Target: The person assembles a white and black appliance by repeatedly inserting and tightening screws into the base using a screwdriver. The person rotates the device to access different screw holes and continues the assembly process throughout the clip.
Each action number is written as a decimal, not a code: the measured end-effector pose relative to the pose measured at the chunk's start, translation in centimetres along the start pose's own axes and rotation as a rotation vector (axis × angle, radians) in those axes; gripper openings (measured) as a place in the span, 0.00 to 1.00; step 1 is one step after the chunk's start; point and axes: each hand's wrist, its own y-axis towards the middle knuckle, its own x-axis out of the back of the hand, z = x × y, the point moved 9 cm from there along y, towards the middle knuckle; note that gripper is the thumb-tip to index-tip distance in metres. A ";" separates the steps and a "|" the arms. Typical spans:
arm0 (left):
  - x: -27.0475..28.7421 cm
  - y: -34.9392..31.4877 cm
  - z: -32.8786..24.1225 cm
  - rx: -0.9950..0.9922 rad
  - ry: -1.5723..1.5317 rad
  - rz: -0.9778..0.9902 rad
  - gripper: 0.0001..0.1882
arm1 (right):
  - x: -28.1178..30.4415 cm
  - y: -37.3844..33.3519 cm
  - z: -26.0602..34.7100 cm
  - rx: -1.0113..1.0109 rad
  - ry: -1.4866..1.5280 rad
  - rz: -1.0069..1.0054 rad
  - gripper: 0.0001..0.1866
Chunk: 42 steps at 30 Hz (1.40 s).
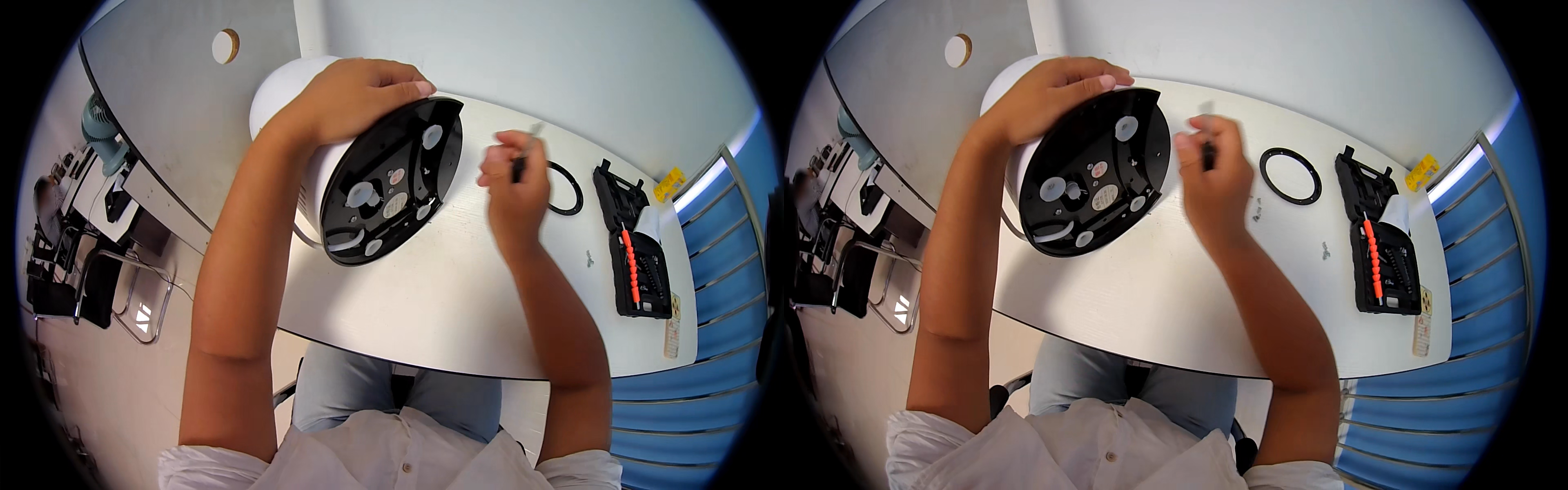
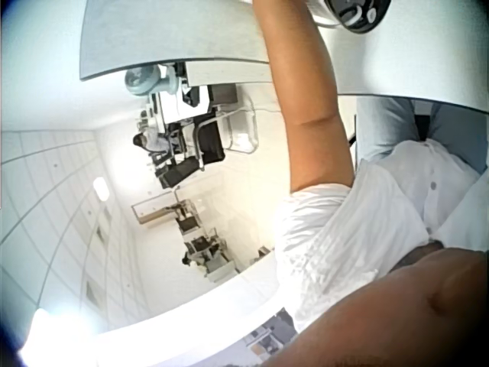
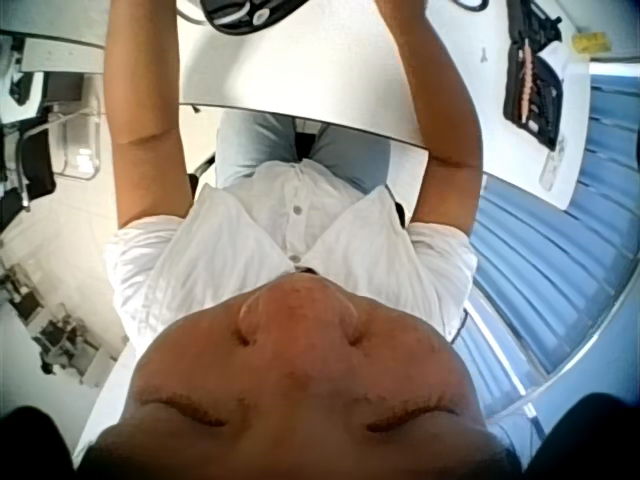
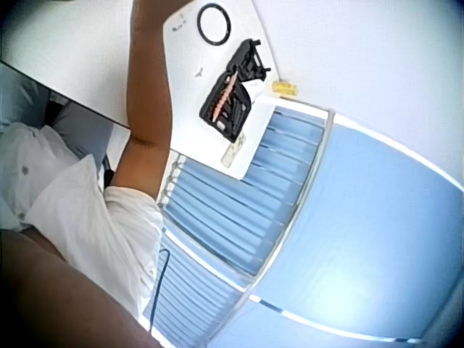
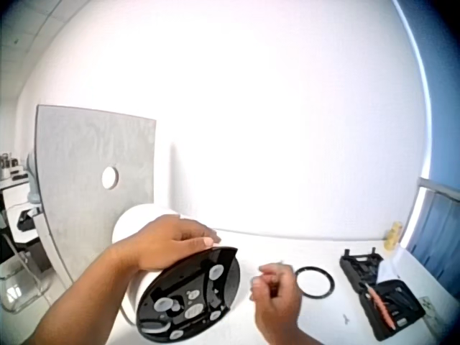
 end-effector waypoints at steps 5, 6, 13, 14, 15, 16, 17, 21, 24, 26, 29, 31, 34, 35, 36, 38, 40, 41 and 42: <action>0.3 -0.1 -0.3 -0.042 0.052 -0.004 0.20 | -0.2 -2.3 -2.2 -0.470 -0.082 0.486 0.11; 0.2 0.0 -0.4 -0.050 0.039 0.000 0.19 | -0.3 -3.5 -3.1 -0.491 -0.107 0.538 0.10; 0.5 -0.7 -0.9 -0.116 0.038 -0.018 0.19 | -0.4 -5.3 -2.8 -0.204 -0.432 0.542 0.05; 0.5 -0.7 -0.9 -0.128 0.034 -0.007 0.19 | -0.2 -5.2 -2.6 -0.153 -0.483 0.531 0.05; 0.5 -0.7 -0.9 -0.138 0.029 0.004 0.19 | -0.1 -5.3 -2.2 -0.102 -0.533 0.521 0.05; 0.4 -0.8 -0.9 -0.149 0.024 0.015 0.19 | 0.0 -5.3 -1.9 -0.050 -0.584 0.510 0.05; 0.4 -0.8 -0.9 -0.139 -0.003 0.014 0.19 | 0.1 -5.3 -1.8 -0.028 -0.606 0.505 0.05; 0.3 -0.9 -0.4 -0.103 -0.080 0.015 0.19 | -0.2 -5.3 -1.6 0.025 -0.620 0.504 0.06; 0.2 -1.0 -0.4 -0.074 -0.111 0.013 0.18 | -0.6 -5.5 -1.5 0.009 -0.622 0.531 0.06; 0.2 -1.0 -0.2 -0.065 -0.126 0.007 0.18 | -0.9 -5.7 -1.7 -0.005 -0.628 0.548 0.07; 0.2 -0.9 -0.5 -0.073 -0.123 0.011 0.18 | -1.0 -5.8 -1.7 -0.009 -0.642 0.546 0.07; 0.2 -0.8 -0.6 -0.086 -0.124 0.015 0.18 | -1.0 -5.8 -1.6 -0.002 -0.645 0.536 0.07; 0.2 -0.9 -0.5 -0.089 -0.116 0.017 0.18 | -1.0 -5.8 -1.6 0.000 -0.652 0.527 0.06; 0.3 -1.0 -0.4 -0.087 -0.112 0.016 0.18 | -1.1 -5.8 -1.5 0.002 -0.653 0.530 0.06; 0.3 -0.9 -0.4 -0.101 -0.108 0.002 0.19 | -1.1 -5.8 -1.5 0.002 -0.657 0.530 0.06; 0.4 -0.8 -0.1 -0.128 -0.098 -0.027 0.21 | -1.1 -5.8 -1.5 0.008 -0.657 0.526 0.06; 0.4 -0.9 -0.2 -0.116 -0.103 -0.038 0.20 | -1.1 -5.7 -1.4 0.022 -0.648 0.519 0.06; 0.5 -1.0 -0.2 -0.109 -0.105 -0.044 0.20 | -1.1 -5.7 -1.5 0.028 -0.645 0.516 0.06; 0.4 -0.9 -0.3 -0.111 -0.106 -0.042 0.20 | -1.1 -5.7 -1.6 0.033 -0.645 0.513 0.06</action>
